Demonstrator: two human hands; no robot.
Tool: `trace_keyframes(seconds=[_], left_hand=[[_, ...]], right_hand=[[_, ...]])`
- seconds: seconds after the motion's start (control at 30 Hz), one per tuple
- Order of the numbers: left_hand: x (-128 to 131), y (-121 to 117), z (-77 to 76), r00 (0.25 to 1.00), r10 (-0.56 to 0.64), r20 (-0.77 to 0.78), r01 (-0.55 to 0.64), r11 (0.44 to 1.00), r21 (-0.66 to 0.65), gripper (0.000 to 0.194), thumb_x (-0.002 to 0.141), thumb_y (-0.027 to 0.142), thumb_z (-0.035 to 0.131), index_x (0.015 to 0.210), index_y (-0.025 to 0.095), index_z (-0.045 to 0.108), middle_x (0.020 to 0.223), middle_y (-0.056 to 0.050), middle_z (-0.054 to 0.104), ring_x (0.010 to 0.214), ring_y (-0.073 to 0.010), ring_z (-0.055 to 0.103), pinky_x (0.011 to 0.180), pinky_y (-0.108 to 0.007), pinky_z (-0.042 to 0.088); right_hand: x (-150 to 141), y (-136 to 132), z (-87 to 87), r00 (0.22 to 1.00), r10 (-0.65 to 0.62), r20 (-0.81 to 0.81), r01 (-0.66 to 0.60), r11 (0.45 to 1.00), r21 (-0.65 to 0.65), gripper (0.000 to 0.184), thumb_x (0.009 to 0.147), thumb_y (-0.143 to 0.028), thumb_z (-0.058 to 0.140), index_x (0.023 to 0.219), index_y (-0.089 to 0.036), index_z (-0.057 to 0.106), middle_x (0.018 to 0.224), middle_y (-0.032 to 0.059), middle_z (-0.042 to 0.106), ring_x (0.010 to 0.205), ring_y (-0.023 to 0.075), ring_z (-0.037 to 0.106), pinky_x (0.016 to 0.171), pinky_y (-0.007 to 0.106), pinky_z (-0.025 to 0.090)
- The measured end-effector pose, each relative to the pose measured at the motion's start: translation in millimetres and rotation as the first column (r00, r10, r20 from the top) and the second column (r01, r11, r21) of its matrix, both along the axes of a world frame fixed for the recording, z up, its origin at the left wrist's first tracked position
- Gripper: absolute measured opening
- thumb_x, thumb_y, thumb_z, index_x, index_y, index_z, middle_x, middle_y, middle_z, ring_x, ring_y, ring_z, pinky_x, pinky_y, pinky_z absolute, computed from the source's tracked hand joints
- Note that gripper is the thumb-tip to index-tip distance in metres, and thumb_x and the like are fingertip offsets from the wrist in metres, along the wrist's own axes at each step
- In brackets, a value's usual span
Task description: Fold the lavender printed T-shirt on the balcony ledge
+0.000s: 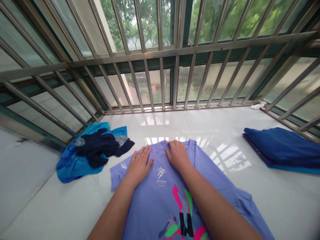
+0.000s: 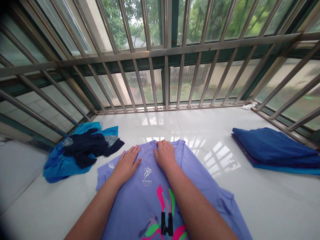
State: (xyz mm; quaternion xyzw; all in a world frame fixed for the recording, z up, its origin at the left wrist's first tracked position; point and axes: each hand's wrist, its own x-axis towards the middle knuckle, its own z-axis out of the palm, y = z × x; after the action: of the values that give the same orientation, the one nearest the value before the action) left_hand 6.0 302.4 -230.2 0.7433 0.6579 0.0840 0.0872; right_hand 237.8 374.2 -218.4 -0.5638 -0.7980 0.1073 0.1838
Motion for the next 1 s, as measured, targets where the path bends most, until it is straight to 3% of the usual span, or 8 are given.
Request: trace_keyframes(seconds=[0.13,0.23,0.3,0.37,0.47,0.67,0.87,1.0], left_hand=[[1,5,6.2,0.999,0.045,-0.014,-0.046,0.998,-0.031,0.059,0.113,0.044,0.037,0.169,0.026,0.041,0.177,-0.009,0.037,0.166,-0.0305,0.032,0.134,-0.065,0.023],[14,22,17.2,0.995,0.100,-0.020,-0.100,0.995,-0.002,0.051,0.112,0.036,0.038,0.158,0.024,0.056,0.169,-0.014,0.051,0.157,-0.0328,0.047,0.130,-0.067,0.031],[27,36,23.3,0.998,0.064,-0.010,-0.063,0.996,0.061,0.048,0.111,0.029,0.037,0.153,0.023,0.061,0.164,-0.014,0.057,0.153,-0.0302,0.052,0.131,-0.062,0.032],[41,48,24.7,0.999,-0.046,0.000,0.046,0.996,0.080,0.049,0.111,0.026,0.037,0.155,0.024,0.059,0.165,-0.011,0.057,0.154,-0.0263,0.051,0.133,-0.055,0.032],[56,57,17.6,0.993,-0.121,-0.011,0.121,0.992,0.036,0.053,0.113,0.035,0.037,0.162,0.024,0.051,0.171,-0.009,0.049,0.159,-0.0261,0.045,0.132,-0.055,0.034],[54,56,1.0,0.996,-0.087,-0.017,0.087,0.996,0.037,0.062,0.115,0.048,0.030,0.172,0.025,0.036,0.177,-0.008,0.037,0.165,-0.0266,0.034,0.135,-0.058,0.026],[47,53,-0.9,0.999,-0.025,0.020,0.023,0.991,0.131,0.058,0.114,0.045,0.033,0.167,0.023,0.046,0.177,-0.011,0.037,0.165,-0.0285,0.033,0.135,-0.061,0.025],[37,53,-2.3,0.996,-0.024,0.091,0.001,0.969,0.247,0.052,0.114,0.036,0.030,0.152,0.023,0.064,0.163,-0.011,0.059,0.154,-0.0272,0.051,0.136,-0.058,0.025]], right_hand=[[0,0,2.3,1.000,-0.002,0.019,0.002,1.000,-0.003,0.027,0.107,-0.040,0.062,0.123,-0.020,0.070,0.128,0.0142,0.068,0.122,0.0314,0.057,0.098,0.042,0.043],[-3,1,4.8,1.000,0.013,0.008,-0.013,1.000,0.000,0.031,0.106,-0.044,0.063,0.126,-0.021,0.071,0.128,0.0139,0.068,0.123,0.0318,0.058,0.098,0.042,0.043],[-4,2,5.5,1.000,0.012,0.004,-0.012,1.000,-0.003,0.032,0.105,-0.043,0.064,0.128,-0.022,0.071,0.129,0.0138,0.068,0.123,0.0322,0.057,0.099,0.043,0.043],[-5,3,5.7,1.000,0.003,0.005,-0.003,1.000,-0.009,0.031,0.104,-0.041,0.065,0.128,-0.023,0.071,0.129,0.0136,0.068,0.124,0.0321,0.057,0.100,0.043,0.043],[-5,4,5.6,1.000,-0.006,0.009,0.006,1.000,-0.018,0.027,0.103,-0.035,0.064,0.126,-0.023,0.071,0.128,0.0128,0.068,0.123,0.0311,0.057,0.100,0.043,0.042],[-7,1,7.4,0.999,-0.031,0.017,0.031,0.999,-0.006,0.025,0.104,-0.033,0.061,0.125,-0.023,0.071,0.130,0.0148,0.068,0.125,0.0319,0.057,0.101,0.044,0.040],[-9,-2,9.1,1.000,-0.016,0.014,0.016,1.000,-0.006,0.032,0.105,-0.036,0.060,0.133,-0.025,0.069,0.138,0.0157,0.067,0.129,0.0339,0.056,0.105,0.048,0.039],[-10,0,8.3,1.000,-0.012,0.009,0.012,1.000,-0.001,0.037,0.105,-0.039,0.059,0.139,-0.026,0.068,0.142,0.0160,0.065,0.133,0.0352,0.055,0.108,0.051,0.038]])
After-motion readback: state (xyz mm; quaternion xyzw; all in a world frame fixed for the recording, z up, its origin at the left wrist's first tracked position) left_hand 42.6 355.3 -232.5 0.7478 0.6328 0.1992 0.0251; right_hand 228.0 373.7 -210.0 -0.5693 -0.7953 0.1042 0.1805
